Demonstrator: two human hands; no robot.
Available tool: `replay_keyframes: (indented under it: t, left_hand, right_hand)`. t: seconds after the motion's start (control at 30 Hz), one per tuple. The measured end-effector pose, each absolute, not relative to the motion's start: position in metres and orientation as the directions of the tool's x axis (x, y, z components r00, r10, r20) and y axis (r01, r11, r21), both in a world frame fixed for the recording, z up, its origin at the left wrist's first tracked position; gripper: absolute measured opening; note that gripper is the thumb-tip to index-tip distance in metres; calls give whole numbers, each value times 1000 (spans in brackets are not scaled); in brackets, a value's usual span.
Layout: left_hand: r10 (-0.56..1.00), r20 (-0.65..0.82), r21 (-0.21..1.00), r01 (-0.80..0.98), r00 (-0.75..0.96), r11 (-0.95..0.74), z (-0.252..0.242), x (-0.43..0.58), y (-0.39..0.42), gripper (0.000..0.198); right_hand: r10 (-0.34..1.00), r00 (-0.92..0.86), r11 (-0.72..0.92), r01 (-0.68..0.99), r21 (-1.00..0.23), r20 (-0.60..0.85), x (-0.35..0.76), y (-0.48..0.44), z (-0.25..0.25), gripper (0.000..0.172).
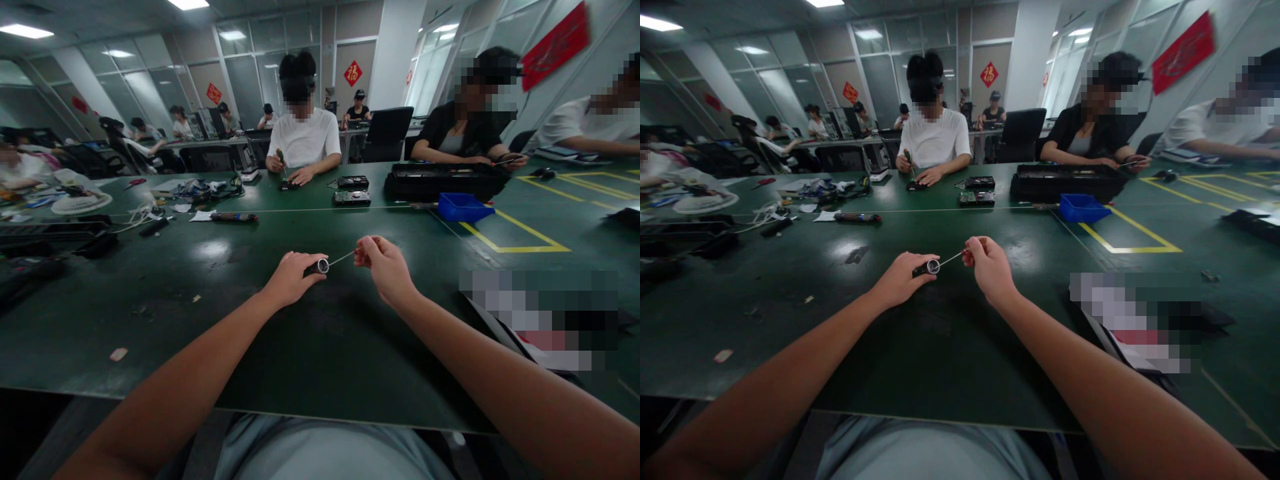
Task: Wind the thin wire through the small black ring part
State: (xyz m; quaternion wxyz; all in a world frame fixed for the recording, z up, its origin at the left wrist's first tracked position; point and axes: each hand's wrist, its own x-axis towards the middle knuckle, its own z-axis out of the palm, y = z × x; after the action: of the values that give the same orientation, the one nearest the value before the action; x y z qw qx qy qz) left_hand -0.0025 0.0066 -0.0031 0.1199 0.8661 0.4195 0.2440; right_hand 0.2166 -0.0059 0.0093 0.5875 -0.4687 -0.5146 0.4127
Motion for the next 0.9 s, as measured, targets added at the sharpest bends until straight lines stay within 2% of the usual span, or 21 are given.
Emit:
replay_keyframes:
  t: [0.17, 0.43, 0.57, 0.67, 0.9]
  left_hand:
    - [782, 332, 429, 654, 528, -623, -3, -3, 6, 40]
    - [799, 310, 434, 671, 515, -600, -4, -3, 5, 41]
    - [804, 328, 439, 673, 496, -595, -4, -3, 5, 41]
    - [813, 334, 444, 681, 478, -583, -4, -4, 5, 42]
    - [815, 343, 443, 685, 467, -579, -6, -5, 7, 42]
  right_hand:
    - [943, 125, 294, 118, -948, 308, 214, -11, 10, 25]
    - [947, 85, 294, 159, -942, 310, 216, -12, 14, 27]
    - [936, 123, 258, 398, -881, 330, 219, -17, 22, 36]
    - [929, 121, 250, 494, -833, 351, 220, -21, 26, 41]
    - [892, -114, 433, 496, -753, 438, 221, -22, 25, 12]
